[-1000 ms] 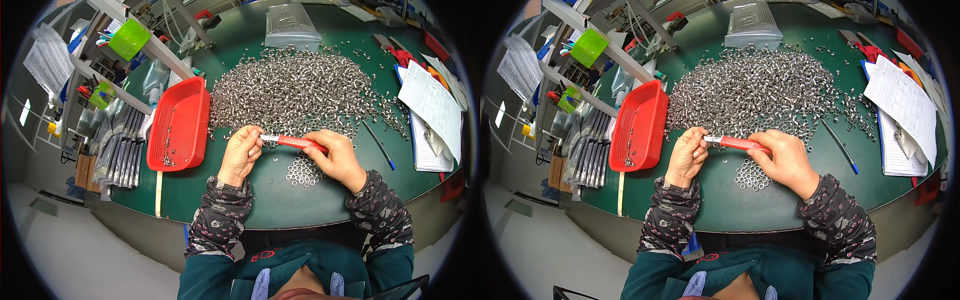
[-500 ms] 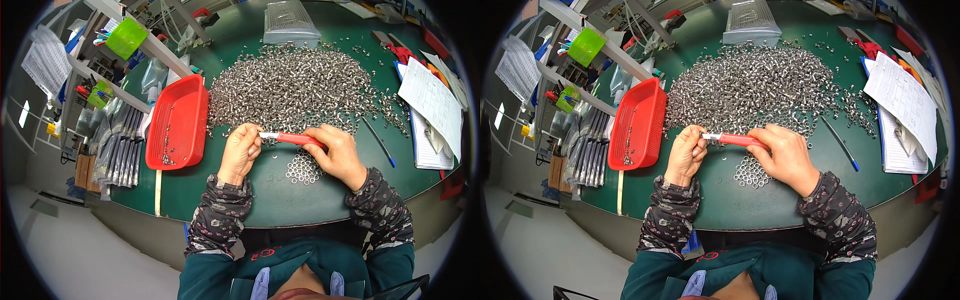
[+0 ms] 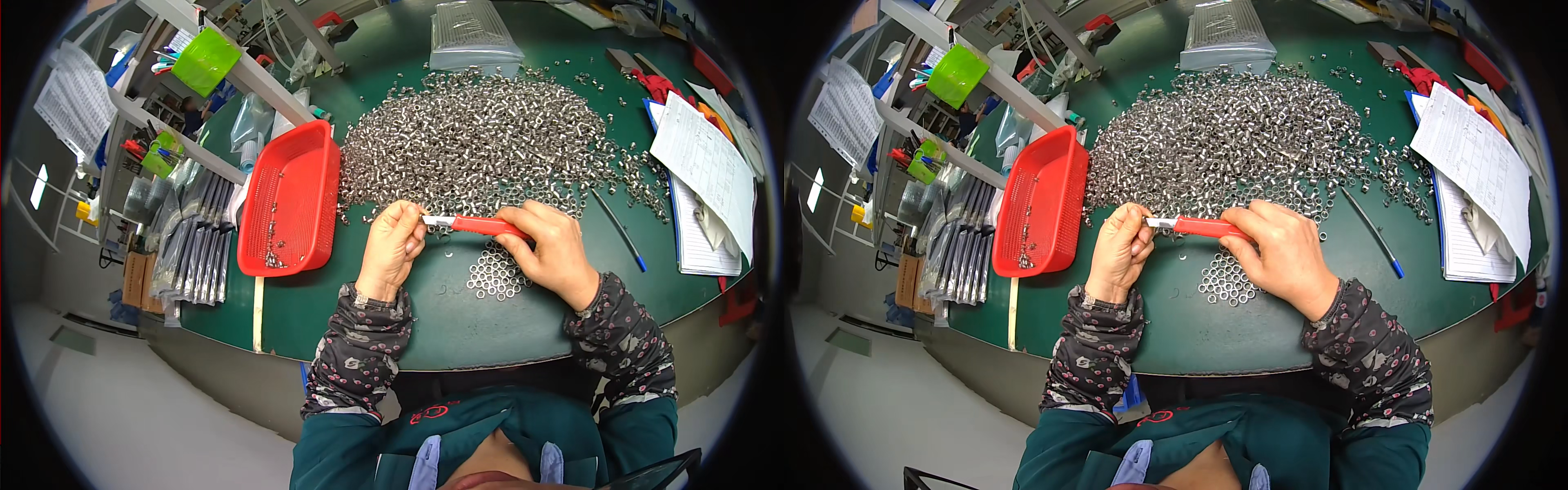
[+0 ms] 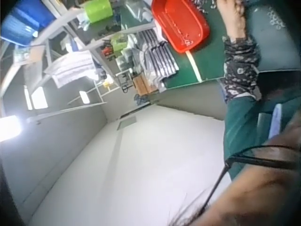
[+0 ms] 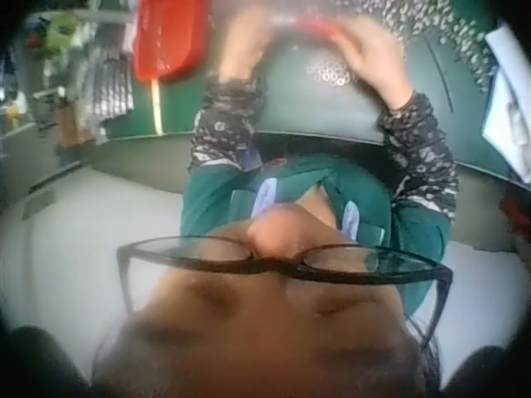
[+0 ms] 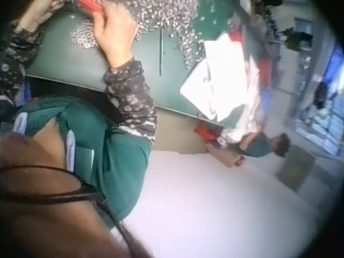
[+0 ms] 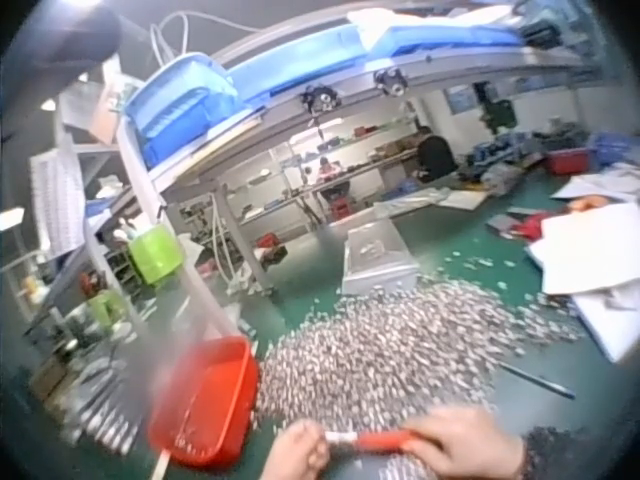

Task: Assembling small metal components or rings using a hand tool at a workbench.

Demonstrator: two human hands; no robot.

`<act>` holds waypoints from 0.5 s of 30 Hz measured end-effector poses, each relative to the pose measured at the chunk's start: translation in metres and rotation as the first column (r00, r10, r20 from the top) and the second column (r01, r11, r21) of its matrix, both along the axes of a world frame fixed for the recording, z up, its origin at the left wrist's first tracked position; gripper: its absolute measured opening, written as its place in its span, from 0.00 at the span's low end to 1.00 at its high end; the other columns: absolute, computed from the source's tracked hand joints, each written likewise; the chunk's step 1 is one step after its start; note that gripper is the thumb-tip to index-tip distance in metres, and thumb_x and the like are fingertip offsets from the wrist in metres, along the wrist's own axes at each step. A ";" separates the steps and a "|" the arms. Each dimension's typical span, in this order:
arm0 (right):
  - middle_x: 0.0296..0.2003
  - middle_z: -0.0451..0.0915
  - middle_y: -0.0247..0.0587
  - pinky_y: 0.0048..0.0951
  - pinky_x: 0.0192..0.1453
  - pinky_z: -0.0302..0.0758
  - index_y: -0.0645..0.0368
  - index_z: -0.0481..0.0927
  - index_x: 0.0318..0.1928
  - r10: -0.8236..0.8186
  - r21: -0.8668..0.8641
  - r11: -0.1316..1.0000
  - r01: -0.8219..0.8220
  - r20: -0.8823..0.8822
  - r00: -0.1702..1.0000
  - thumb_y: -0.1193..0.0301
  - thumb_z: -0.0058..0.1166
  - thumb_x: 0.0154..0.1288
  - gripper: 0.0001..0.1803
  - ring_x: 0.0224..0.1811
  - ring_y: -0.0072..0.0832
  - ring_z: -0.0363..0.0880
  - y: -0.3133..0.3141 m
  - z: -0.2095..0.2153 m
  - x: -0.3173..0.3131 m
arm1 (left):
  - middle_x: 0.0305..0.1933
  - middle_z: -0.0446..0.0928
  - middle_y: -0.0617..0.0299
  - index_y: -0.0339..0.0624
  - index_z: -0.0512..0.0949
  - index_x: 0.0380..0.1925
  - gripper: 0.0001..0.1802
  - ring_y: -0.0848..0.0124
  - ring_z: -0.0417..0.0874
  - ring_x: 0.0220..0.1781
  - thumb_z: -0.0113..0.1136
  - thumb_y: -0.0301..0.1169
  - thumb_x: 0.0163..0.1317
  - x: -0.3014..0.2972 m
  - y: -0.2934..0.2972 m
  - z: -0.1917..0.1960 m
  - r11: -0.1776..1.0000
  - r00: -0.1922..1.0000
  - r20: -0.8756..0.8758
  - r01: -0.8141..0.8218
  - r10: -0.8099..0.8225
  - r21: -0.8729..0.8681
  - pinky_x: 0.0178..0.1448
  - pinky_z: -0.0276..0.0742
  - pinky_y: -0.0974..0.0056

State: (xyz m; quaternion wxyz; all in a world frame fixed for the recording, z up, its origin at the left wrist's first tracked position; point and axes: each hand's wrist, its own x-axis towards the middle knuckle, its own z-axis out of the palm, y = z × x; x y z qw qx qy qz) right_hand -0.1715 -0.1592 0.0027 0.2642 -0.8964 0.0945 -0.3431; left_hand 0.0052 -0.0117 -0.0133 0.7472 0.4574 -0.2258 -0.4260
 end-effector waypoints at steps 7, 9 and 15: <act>0.21 0.70 0.38 0.34 0.25 0.69 0.56 0.77 0.35 0.004 -0.021 1.000 -0.004 0.006 1.000 0.68 0.58 0.49 0.11 0.24 0.35 0.73 0.000 0.000 0.000 | 0.17 0.65 0.70 0.42 0.72 0.27 0.08 0.86 0.56 0.13 0.51 0.33 0.63 -0.001 0.000 0.002 0.999 0.999 0.029 -0.030 0.029 0.036 0.14 0.50 0.80; 0.21 0.70 0.38 0.34 0.25 0.69 0.56 0.77 0.35 0.004 -0.022 1.000 -0.004 0.002 1.000 0.68 0.58 0.49 0.11 0.24 0.35 0.73 0.000 0.000 0.000 | 0.16 0.64 0.71 0.43 0.72 0.26 0.08 0.86 0.56 0.13 0.52 0.34 0.62 -0.001 0.000 0.002 0.996 0.998 0.026 -0.057 0.055 0.076 0.14 0.49 0.81; 0.20 0.69 0.38 0.33 0.25 0.66 0.57 0.78 0.34 0.014 0.000 1.000 -0.014 0.016 1.000 0.71 0.58 0.49 0.10 0.22 0.35 0.70 0.001 -0.001 0.000 | 0.14 0.63 0.69 0.43 0.73 0.26 0.10 0.85 0.55 0.12 0.50 0.34 0.63 0.002 0.001 0.000 0.995 0.998 0.053 -0.044 0.039 0.094 0.14 0.48 0.80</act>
